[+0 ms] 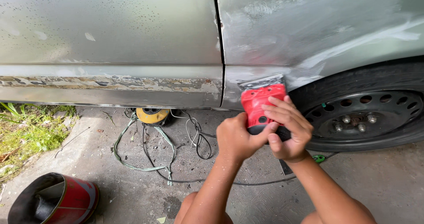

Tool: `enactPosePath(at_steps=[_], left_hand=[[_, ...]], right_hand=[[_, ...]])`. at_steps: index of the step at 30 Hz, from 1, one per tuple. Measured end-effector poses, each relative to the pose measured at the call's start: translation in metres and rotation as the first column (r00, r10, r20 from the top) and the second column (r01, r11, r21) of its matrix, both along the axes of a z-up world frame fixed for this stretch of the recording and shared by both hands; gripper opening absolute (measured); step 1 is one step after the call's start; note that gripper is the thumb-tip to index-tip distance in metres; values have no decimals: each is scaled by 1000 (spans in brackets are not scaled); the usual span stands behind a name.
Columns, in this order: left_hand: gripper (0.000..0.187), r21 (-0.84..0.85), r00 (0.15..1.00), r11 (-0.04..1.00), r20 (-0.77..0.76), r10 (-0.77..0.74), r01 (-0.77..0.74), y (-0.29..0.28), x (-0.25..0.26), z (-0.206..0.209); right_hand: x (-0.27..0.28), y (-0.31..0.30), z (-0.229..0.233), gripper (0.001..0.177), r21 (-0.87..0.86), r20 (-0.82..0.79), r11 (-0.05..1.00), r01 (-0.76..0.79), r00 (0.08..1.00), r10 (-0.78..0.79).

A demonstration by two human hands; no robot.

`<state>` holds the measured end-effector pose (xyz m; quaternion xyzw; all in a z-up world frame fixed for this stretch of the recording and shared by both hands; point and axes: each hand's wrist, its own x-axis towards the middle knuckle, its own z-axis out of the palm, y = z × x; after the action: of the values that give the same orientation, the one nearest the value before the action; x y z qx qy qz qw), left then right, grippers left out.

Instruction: The person uses a red electric sander to smooth the lower side panel of a silver car. They move the tool back and forth along the area near the wheel arch and the bottom edge of the door.

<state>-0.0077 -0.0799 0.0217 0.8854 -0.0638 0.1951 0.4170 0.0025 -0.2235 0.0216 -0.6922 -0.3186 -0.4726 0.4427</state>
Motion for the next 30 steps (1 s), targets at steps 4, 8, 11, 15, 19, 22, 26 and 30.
enactPosePath(at_steps=[4, 8, 11, 15, 19, 22, 26, 30], left_hand=[[67, 16, 999, 999, 4, 41, -41, 42, 1, 5], [58, 13, 982, 982, 8, 191, -191, 79, 8, -10], [58, 27, 976, 975, 18, 218, -219, 82, 7, -10], [64, 43, 991, 991, 55, 125, -127, 51, 6, -5], [69, -4, 997, 998, 51, 56, -56, 7, 0, 0], [68, -52, 1000, 999, 20, 12, -11, -9, -5, 3], [68, -37, 999, 999, -28, 27, -28, 9, -9, 9], [66, 22, 991, 996, -94, 93, -91, 53, -3, 8]], right_hand=[[7, 44, 1, 57, 63, 15, 997, -33, 999, 32], [14, 83, 10, 51, 93, 3, 984, -150, 989, 150], [13, 87, 10, 51, 120, 4, 979, -164, 986, 165], [8, 56, 3, 55, 90, 28, 992, -94, 995, 92], [-1, 9, 6, 57, 33, 12, 998, -49, 999, 49], [-6, -5, 7, 56, -8, -2, 1000, -6, 1000, 6], [-4, 16, 6, 55, 30, 5, 999, -13, 1000, 13], [5, 60, 8, 52, 79, 23, 993, -91, 996, 90]])
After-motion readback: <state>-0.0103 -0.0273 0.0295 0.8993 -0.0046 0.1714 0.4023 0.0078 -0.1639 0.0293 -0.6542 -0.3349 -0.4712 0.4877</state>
